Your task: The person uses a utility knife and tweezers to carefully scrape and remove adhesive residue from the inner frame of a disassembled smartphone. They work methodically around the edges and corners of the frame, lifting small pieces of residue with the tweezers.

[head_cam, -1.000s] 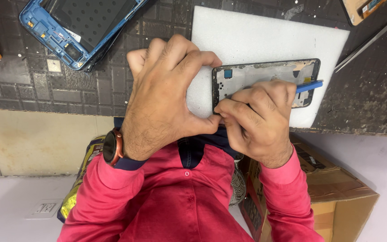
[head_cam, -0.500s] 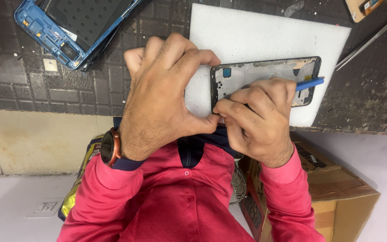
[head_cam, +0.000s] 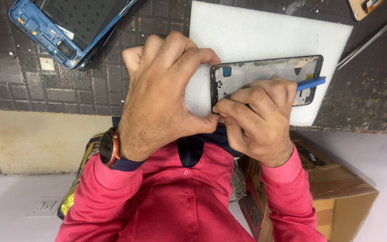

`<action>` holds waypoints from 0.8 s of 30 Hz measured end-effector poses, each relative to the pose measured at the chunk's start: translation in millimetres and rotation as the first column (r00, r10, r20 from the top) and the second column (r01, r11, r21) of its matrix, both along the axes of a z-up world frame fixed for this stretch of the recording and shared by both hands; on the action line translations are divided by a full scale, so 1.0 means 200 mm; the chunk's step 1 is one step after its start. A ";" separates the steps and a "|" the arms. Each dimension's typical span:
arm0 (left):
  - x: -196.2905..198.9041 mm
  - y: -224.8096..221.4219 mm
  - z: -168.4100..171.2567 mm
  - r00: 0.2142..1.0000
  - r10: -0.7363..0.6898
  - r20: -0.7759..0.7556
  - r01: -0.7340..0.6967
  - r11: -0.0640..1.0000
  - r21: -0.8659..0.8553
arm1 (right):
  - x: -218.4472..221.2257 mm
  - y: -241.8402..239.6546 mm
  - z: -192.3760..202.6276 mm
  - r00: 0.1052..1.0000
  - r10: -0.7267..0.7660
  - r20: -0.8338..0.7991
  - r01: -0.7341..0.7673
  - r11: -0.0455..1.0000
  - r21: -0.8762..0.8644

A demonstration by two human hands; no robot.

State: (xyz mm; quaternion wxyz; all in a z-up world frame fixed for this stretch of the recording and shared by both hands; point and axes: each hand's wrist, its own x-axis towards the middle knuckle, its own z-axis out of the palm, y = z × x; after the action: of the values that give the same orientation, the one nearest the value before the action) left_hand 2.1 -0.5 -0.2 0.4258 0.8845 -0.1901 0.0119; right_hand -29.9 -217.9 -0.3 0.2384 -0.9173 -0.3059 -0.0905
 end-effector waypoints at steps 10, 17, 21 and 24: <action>0.00 0.00 0.02 1.000 0.008 0.003 -0.008 1.000 -0.016 | -0.03 0.02 -0.02 0.997 -0.077 0.020 0.077 0.997 0.005; 0.01 0.00 0.01 1.000 0.003 -0.008 -0.003 1.000 -0.005 | 0.00 0.01 -0.01 1.000 -0.005 0.011 0.005 1.000 0.002; 0.01 0.00 0.02 1.000 0.005 -0.001 -0.005 1.000 -0.011 | -0.01 0.01 0.00 0.999 -0.036 0.006 0.036 0.999 0.017; 0.00 0.00 0.01 1.000 0.007 -0.005 -0.007 1.000 -0.018 | -0.03 0.03 -0.02 0.997 -0.078 0.024 0.078 0.997 0.021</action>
State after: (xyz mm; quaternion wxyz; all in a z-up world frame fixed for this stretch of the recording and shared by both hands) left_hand 1.9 -0.9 2.2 0.4344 0.8813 -0.1859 0.0130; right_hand -34.9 -212.5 -4.0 0.2401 -0.9249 -0.2718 -0.1143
